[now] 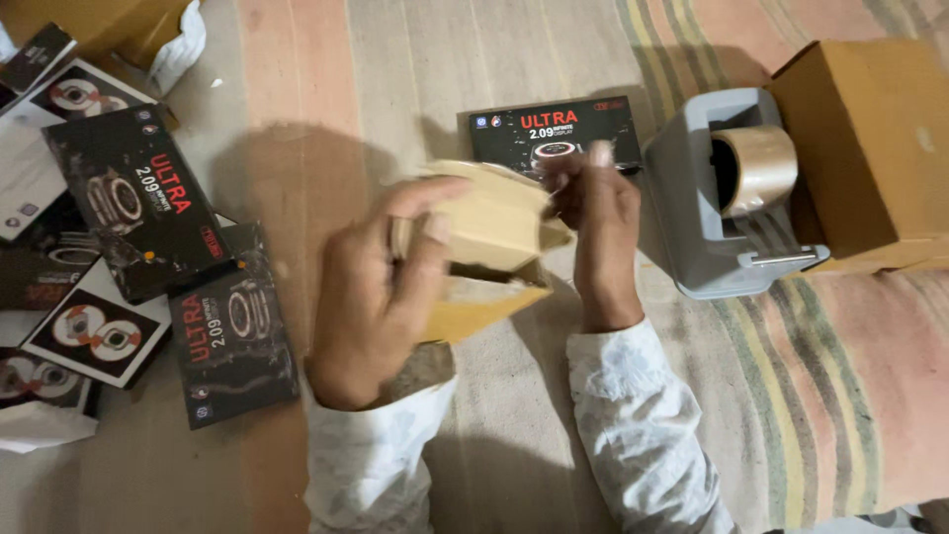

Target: The person places small black product boxes into larger brown cardboard shipping boxes, folds the flaps, and seals them with clear packing tape using a tape dispenser. The process is repeated for multiple units.

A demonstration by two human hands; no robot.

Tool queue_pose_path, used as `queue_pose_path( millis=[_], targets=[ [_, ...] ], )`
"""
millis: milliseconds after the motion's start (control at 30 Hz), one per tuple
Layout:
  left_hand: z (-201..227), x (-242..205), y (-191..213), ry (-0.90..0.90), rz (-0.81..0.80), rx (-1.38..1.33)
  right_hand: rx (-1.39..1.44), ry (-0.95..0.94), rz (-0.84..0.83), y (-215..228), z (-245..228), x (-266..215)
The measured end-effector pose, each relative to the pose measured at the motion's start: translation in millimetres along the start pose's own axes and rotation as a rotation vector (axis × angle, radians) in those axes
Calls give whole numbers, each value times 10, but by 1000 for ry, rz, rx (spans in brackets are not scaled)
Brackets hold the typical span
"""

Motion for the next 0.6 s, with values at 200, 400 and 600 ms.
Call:
queue_pose_path(
  millis=[200,400,600],
  targets=[
    [-127,-64,284,-29,215,41,-838,237,386,56,434,289],
    [-189,-86,264,-25,237,-37,-919,100,484,-100,492,633],
    [-256,-25,245,15,193,-96,-782,-147,191,103,626,870]
  ],
)
Point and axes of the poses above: each hand's wrist, its own x-axis towards the middle knuckle, its own y-axis out of the back of the hand, z = x × y, the point moved 1 cm from there along x, towards the middle knuckle, and after that the axes turned 5 degrees about x, right-handed, at the moved point
